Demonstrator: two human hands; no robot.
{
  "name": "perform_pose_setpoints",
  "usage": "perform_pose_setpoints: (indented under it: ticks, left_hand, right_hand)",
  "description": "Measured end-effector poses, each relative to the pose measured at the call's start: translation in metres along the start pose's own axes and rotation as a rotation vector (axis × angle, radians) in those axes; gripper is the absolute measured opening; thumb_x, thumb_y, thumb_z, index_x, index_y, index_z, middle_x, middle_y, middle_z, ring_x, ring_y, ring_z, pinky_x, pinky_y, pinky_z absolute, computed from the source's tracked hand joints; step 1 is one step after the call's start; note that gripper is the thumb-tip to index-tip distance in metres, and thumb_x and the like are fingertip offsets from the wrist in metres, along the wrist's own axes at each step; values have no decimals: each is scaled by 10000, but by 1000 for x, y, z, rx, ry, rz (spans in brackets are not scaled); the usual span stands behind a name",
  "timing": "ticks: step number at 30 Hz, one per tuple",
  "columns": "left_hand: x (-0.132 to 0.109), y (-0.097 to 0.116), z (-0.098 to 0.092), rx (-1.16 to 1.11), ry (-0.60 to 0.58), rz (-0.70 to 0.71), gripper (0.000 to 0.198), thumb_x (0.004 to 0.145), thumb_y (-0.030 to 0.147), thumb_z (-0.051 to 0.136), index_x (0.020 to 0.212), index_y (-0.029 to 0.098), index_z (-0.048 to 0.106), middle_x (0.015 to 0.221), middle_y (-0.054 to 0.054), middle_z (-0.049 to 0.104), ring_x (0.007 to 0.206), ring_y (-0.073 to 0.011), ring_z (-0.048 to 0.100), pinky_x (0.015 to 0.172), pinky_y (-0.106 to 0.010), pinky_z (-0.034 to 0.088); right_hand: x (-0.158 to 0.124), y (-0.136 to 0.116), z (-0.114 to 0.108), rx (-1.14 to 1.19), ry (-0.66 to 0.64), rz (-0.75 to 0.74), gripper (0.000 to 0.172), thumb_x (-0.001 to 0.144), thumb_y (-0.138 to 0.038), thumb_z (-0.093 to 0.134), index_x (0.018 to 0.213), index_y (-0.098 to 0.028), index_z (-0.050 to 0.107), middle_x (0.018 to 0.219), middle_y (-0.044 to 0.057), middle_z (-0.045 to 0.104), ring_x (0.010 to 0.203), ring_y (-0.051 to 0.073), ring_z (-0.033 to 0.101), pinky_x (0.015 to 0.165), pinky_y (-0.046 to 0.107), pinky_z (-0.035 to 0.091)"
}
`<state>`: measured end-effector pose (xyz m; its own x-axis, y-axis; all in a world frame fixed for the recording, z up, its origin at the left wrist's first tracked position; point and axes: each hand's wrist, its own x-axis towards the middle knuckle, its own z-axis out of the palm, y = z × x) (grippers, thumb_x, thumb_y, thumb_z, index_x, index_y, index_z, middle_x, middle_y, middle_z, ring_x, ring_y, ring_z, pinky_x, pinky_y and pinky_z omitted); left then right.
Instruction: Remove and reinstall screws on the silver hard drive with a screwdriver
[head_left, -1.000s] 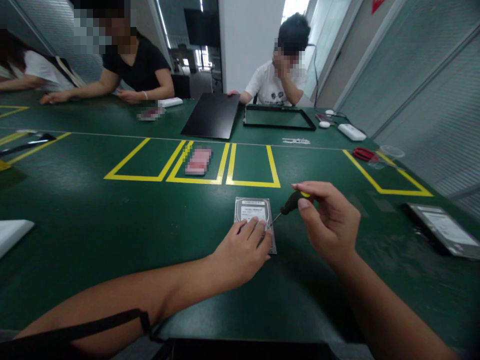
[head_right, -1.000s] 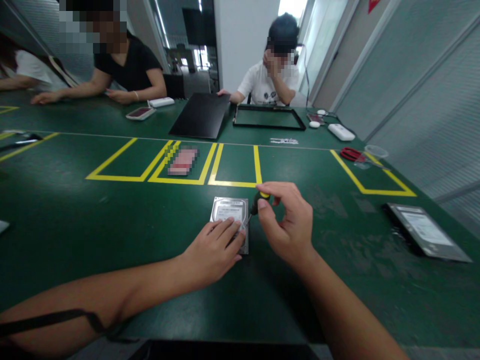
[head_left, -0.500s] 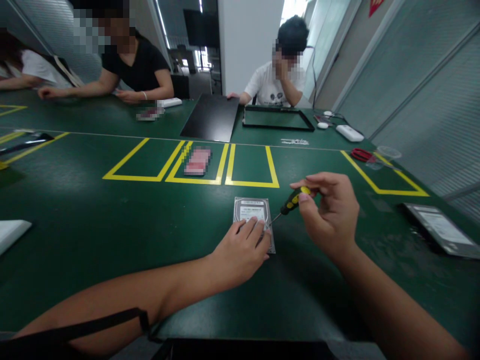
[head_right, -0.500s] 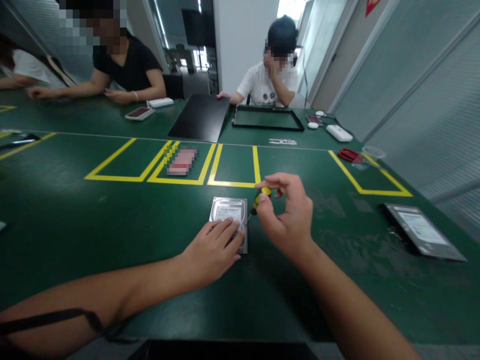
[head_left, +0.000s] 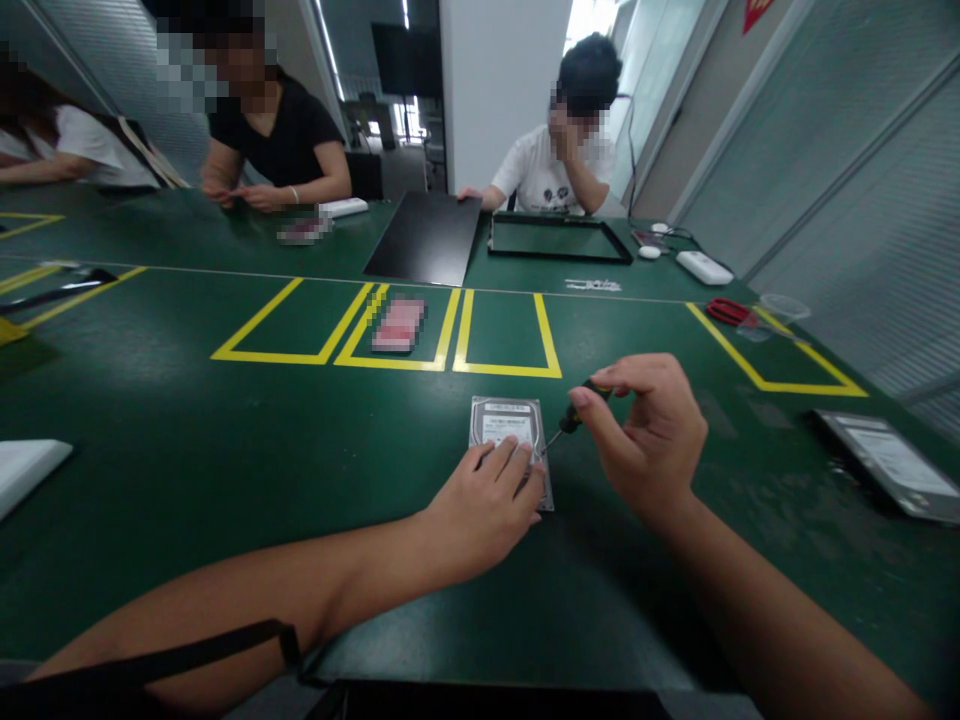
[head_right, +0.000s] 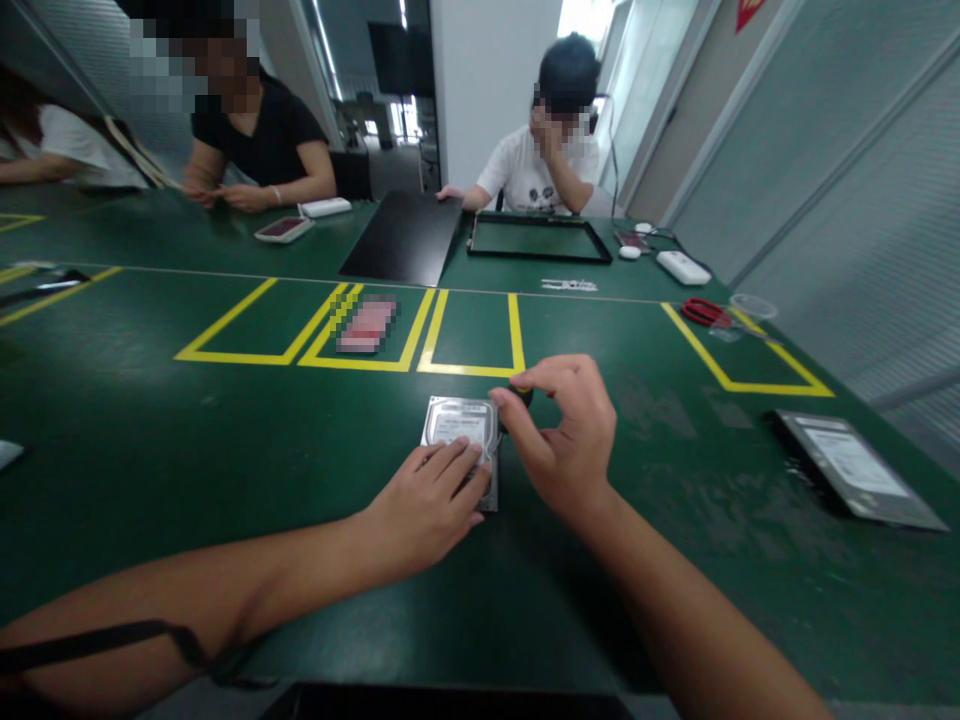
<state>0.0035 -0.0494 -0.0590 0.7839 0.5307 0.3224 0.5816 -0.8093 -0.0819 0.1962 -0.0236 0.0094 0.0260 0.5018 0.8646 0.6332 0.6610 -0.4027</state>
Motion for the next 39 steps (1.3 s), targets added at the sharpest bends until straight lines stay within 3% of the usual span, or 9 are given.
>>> perform_pose_setpoints:
  ticks: [7,14,21,24,29,36,39]
  left_hand:
    - [0,0,0,-6,-7,2,464,949,391,581,1324,121,538,1405,-188,544,1321,-357,493,1011,-491,437]
    - [0,0,0,-4,-4,6,476,951,401,579,1331,118,537,1403,-188,546,1306,-354,504,1011,-496,436]
    - [0,-1,-2,-16,-18,6,470,950,388,581,1333,120,535,1415,-191,536,1319,-351,494,1005,-488,440]
    - [0,-1,-1,-14,-22,2,478,949,393,582,1339,121,529,1419,-187,534,1321,-355,489,1011,-496,438]
    - [0,-1,-1,-7,-17,2,474,954,396,573,1337,122,528,1415,-190,535,1321,-358,489,1002,-496,444]
    - [0,-1,-1,-8,-16,3,463,953,388,575,1330,123,531,1410,-181,541,1318,-354,493,1003,-491,445]
    - [0,-1,0,-12,-15,3,466,952,391,578,1329,120,531,1409,-184,540,1321,-354,490,1002,-489,445]
  right_hand:
    - [-3,-2,-4,142,-78,71,188,901,-188,578,1058,-241,668,1069,55,681,1002,217,625,817,403,506]
    - [-3,3,-4,59,-36,79,138,842,-255,717,965,-239,656,879,19,614,829,176,581,699,340,460]
    - [-5,-1,-8,147,-104,137,199,920,-219,562,1095,-239,653,1084,54,694,985,215,645,803,397,508]
    - [-4,-1,-8,156,-90,98,172,889,-224,636,1058,-249,662,1051,48,672,1005,214,624,789,377,499]
    - [-4,1,-6,99,-73,76,207,829,-219,735,1021,-247,662,927,22,623,854,175,585,696,332,454]
    - [-5,-2,-10,165,-147,103,260,921,-164,572,1147,-242,676,1106,59,683,1017,212,629,826,396,504]
    - [-1,-2,-11,125,-143,60,237,898,-188,642,1124,-241,688,1107,62,659,1037,210,608,812,370,492]
